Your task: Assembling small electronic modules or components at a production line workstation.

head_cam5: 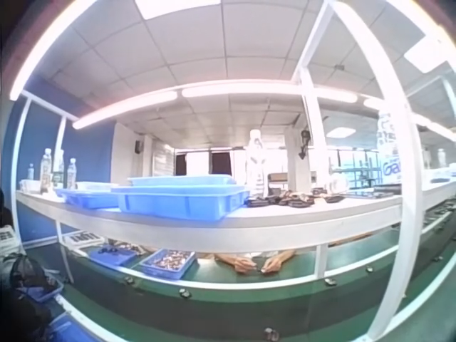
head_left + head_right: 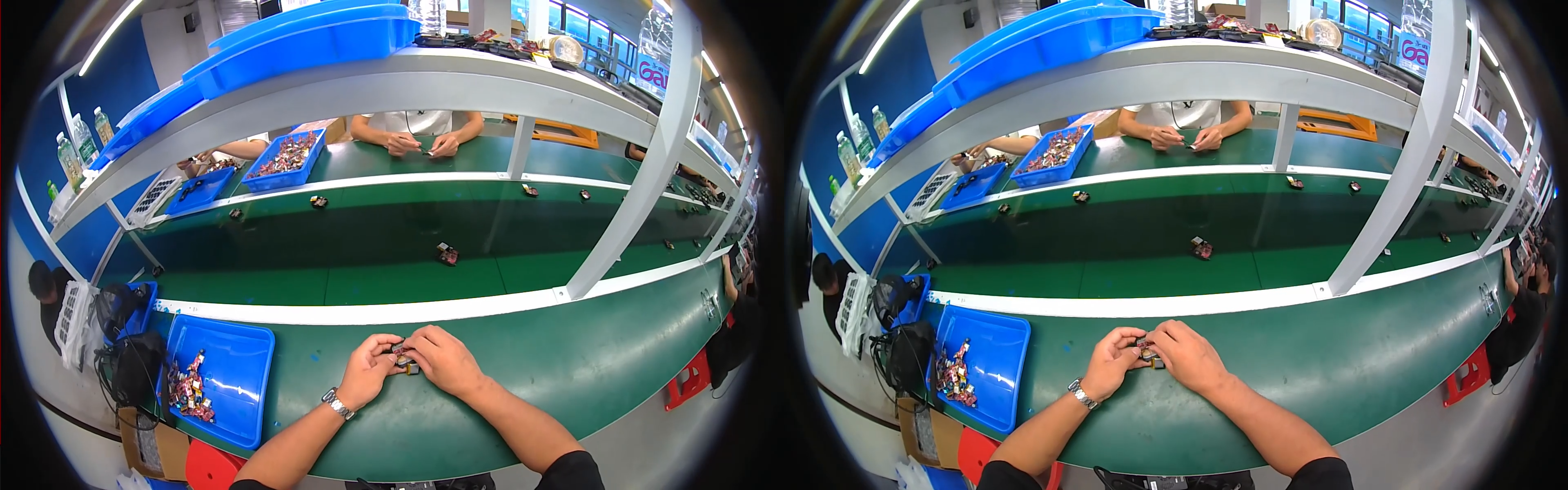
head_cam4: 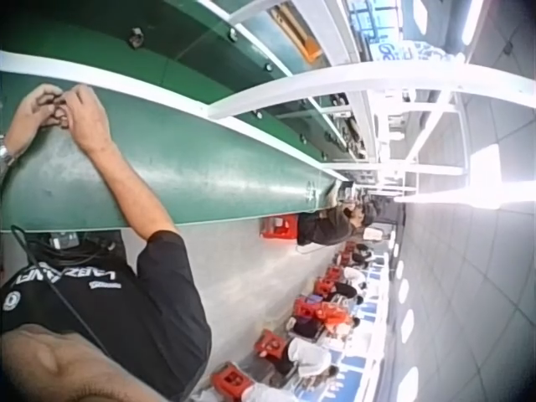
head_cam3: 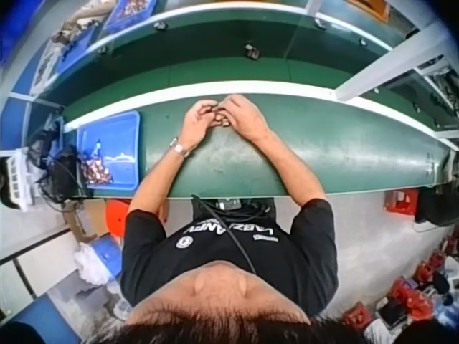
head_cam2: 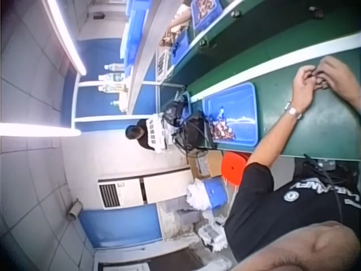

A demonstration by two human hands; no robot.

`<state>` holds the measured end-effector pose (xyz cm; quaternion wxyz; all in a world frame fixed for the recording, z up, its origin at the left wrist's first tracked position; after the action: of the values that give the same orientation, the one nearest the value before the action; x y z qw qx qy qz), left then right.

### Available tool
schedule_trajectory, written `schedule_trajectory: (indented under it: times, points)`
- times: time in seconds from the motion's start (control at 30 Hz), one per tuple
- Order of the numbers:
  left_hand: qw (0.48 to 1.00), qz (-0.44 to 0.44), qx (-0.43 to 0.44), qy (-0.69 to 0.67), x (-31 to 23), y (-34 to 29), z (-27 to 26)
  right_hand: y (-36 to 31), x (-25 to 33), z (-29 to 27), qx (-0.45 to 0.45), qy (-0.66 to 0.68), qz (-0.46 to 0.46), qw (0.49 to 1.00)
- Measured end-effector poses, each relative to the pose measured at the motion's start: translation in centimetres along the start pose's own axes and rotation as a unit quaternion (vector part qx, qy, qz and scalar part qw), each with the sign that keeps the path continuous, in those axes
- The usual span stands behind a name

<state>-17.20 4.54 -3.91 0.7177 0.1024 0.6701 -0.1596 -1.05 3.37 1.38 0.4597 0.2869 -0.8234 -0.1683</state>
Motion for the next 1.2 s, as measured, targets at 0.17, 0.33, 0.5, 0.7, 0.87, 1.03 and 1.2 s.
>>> schedule_trajectory:
  times: [0.17,0.33,0.5,0.7,0.87,1.03,1.2]
  points:
    - [1.000,-0.006,-0.001,0.010,-0.1,0.0,-0.1,-0.2,-0.6,0.1,0.012,-0.012,-0.010,1.000]
    - [1.000,-0.007,-0.004,0.018,0.0,0.0,-0.4,-0.1,-0.6,0.2,-0.005,0.031,0.018,0.999]
    - [1.000,-0.009,-0.007,0.010,-0.1,-0.1,-0.4,-0.5,-1.8,0.6,-0.010,0.166,0.141,0.976]
    - [1.000,-0.008,-0.004,-0.003,0.0,-0.1,-0.5,-1.1,-3.7,1.6,-0.040,0.265,0.263,0.927]
    - [1.000,-0.007,0.007,0.010,0.2,0.0,-0.4,-1.1,-4.2,1.7,-0.030,0.255,0.290,0.922]
    - [0.999,0.010,0.022,0.040,0.3,0.0,-0.4,-0.6,-3.3,1.4,-0.013,0.220,0.326,0.919]
    - [0.998,0.020,0.034,0.047,0.5,0.0,-0.5,-0.3,-2.7,1.2,-0.008,0.195,0.332,0.923]
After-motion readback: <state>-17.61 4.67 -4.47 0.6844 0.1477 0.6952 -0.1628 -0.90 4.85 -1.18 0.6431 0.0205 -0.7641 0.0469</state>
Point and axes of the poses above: each hand's wrist, its own y-axis towards the middle knuckle, its own z-axis out of the palm, x = y × z, the point moved 4 cm from there along y, towards the middle knuckle, and after that the axes turned 10 degrees about y, right-handed, at the moved point
